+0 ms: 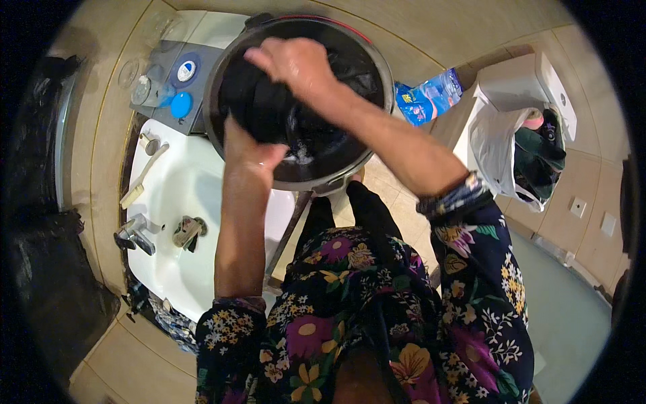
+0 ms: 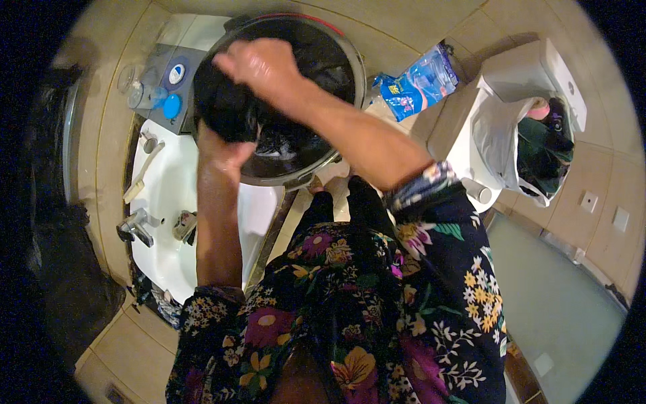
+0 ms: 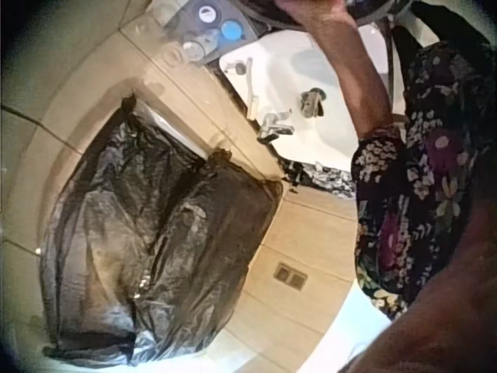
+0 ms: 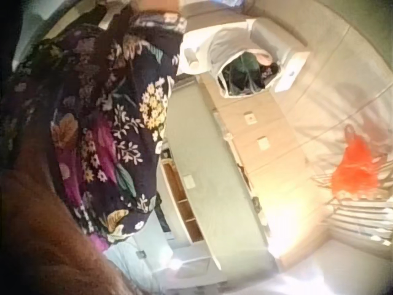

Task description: The person scrubs a sock with a brush in a bathroom sink, rinses it under running water, and then washes a dark garment by hand in a metal basin filled with soapy water. The person repeatedly agitates and wrings the garment in the basin.

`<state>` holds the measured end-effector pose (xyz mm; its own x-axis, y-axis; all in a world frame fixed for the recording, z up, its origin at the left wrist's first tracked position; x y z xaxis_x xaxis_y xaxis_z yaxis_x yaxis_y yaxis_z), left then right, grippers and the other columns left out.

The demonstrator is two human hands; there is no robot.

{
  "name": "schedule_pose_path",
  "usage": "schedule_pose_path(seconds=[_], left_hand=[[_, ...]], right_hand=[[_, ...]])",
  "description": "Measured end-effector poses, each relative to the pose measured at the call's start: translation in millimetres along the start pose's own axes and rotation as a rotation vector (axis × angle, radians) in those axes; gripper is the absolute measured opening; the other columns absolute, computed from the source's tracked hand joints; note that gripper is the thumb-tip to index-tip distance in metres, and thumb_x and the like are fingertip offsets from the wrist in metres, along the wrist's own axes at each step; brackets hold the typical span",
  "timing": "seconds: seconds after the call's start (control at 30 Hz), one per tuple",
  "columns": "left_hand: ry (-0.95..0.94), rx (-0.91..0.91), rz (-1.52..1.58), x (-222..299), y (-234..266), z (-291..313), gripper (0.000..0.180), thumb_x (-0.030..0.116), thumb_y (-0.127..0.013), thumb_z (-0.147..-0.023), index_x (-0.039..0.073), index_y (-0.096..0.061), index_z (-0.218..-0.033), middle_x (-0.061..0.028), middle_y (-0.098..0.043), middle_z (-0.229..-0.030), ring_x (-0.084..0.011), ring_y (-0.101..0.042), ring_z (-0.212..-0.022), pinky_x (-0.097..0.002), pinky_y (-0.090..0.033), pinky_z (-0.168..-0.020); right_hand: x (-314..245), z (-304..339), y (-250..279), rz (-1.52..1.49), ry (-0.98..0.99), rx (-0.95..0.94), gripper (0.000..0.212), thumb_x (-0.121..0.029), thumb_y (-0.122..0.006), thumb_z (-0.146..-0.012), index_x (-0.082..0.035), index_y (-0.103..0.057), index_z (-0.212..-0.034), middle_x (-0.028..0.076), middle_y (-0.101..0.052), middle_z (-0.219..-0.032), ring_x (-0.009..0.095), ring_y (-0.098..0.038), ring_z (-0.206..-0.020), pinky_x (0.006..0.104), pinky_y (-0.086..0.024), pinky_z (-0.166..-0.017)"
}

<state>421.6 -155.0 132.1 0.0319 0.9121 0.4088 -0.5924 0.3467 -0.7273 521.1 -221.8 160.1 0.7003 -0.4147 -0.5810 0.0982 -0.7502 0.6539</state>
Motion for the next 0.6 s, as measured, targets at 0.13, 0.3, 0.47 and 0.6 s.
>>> schedule_pose_path(seconds=[0.13, 0.3, 0.47, 0.6], left_hand=[[0.022, -0.408, 0.181, 43.3, -10.7, 17.7, 0.049, 0.041, -0.049, -0.085, 0.002, -0.052, -0.115, -0.0169, -0.051, -0.122, -0.0333, -0.048, -0.114, -0.0447, -0.038, -0.097], [0.058, -0.343, -0.449, -0.2, 12.1, 48.6, 0.059, 0.050, -0.043, -0.087, 0.003, -0.046, -0.123, -0.0181, -0.042, -0.131, -0.0355, -0.034, -0.125, -0.0427, -0.029, -0.101], [-0.301, -0.126, -0.726, 19.5, -26.4, 26.9, 0.054, 0.043, -0.050, -0.087, 0.005, -0.044, -0.126, -0.0074, -0.046, -0.126, -0.0205, -0.041, -0.116, -0.0343, -0.028, -0.102], [-0.432, -0.199, -0.388, 44.5, -64.4, 27.9, 0.047, 0.034, -0.044, -0.091, 0.003, -0.043, -0.126, -0.0112, -0.048, -0.125, -0.0243, -0.047, -0.113, -0.0389, -0.034, -0.099]], right_hand=[[26.8, -30.1, 37.6, -0.243, -0.346, 0.237, 0.047, -0.047, -0.052, -0.078, -0.001, -0.064, -0.077, 0.025, -0.060, -0.075, 0.038, -0.060, -0.075, 0.0451, -0.048, -0.067], [0.6, -36.1, 63.0, -0.750, -0.515, 0.083, 0.042, -0.037, -0.053, -0.081, 0.005, -0.062, -0.078, 0.022, -0.061, -0.071, 0.028, -0.057, -0.066, 0.0367, -0.045, -0.068], [-62.6, -40.7, 52.9, -0.622, -0.109, -0.190, 0.059, -0.055, -0.059, -0.068, 0.003, -0.065, -0.078, 0.022, -0.062, -0.073, 0.035, -0.061, -0.071, 0.0372, -0.048, -0.070], [-39.2, -34.4, 88.2, -0.511, 0.065, 0.005, 0.051, -0.042, -0.063, -0.070, 0.004, -0.060, -0.092, 0.017, -0.062, -0.080, 0.023, -0.058, -0.076, 0.0343, -0.046, -0.071]])
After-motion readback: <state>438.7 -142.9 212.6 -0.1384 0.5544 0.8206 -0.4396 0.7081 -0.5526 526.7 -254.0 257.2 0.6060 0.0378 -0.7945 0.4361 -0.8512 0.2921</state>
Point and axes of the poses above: each hand's wrist, its own z-axis away from the middle knuckle, its own y-axis out of the back of the hand, x = y × z, the point moved 3 cm from there along -z, towards the middle knuckle
